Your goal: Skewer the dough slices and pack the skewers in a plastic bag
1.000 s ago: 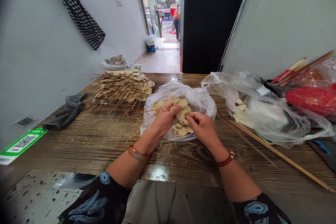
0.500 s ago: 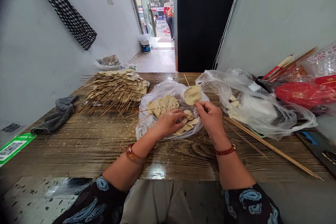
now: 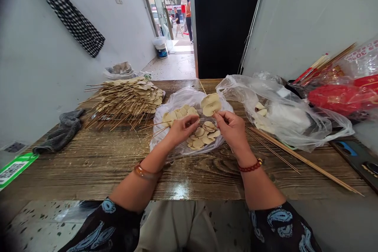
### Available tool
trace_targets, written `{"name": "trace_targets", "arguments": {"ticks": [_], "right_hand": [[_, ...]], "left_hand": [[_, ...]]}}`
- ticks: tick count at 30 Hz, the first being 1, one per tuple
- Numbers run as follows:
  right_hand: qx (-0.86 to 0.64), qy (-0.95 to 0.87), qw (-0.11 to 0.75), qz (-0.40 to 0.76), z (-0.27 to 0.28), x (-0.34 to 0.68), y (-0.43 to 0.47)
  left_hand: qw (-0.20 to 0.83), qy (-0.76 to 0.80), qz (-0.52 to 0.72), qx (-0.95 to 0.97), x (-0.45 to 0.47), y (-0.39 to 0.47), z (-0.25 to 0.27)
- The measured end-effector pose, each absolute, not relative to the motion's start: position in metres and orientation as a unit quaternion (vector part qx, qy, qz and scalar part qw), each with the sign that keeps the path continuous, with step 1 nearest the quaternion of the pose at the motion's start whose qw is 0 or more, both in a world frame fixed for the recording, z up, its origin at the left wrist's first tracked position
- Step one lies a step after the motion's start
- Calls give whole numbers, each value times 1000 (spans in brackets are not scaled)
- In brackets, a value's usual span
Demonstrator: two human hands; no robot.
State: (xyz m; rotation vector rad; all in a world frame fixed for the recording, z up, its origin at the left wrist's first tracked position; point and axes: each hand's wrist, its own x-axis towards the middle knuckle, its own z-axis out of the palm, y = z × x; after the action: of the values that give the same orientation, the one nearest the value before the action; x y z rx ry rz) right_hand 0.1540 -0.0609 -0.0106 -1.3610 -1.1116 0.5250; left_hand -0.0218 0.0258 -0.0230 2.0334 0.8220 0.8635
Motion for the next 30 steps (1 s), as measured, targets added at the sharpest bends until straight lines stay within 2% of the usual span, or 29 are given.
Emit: {"name": "trace_targets", "arguments": {"ticks": [5,9,12,16,20,24,30], "right_hand": [[-588,-487,607,221,-8,153,-62],[-586,-484,608,230,-6,152,-63],[-585,-481,610,235,-6,152,-63],[-587,-483,609,226,-8,154,-62],[-585,-488,610,219,-10,155,-62],[-582,-490,608,226,-10,155,-62],[-585,-495,597,235,-10,153,-63]], "left_hand": [[236,220,268,908,-20,17,-23],[198,191,200,940,-19,11,-22],[211,203,189,937,-19,12,-20],[304,251,243,886,-22,19,-16],[473,297,322,765,-26,23,-11],[619,313,348,630,-27,22,-7],[682,322,383,534,-30,25,-6]]}}
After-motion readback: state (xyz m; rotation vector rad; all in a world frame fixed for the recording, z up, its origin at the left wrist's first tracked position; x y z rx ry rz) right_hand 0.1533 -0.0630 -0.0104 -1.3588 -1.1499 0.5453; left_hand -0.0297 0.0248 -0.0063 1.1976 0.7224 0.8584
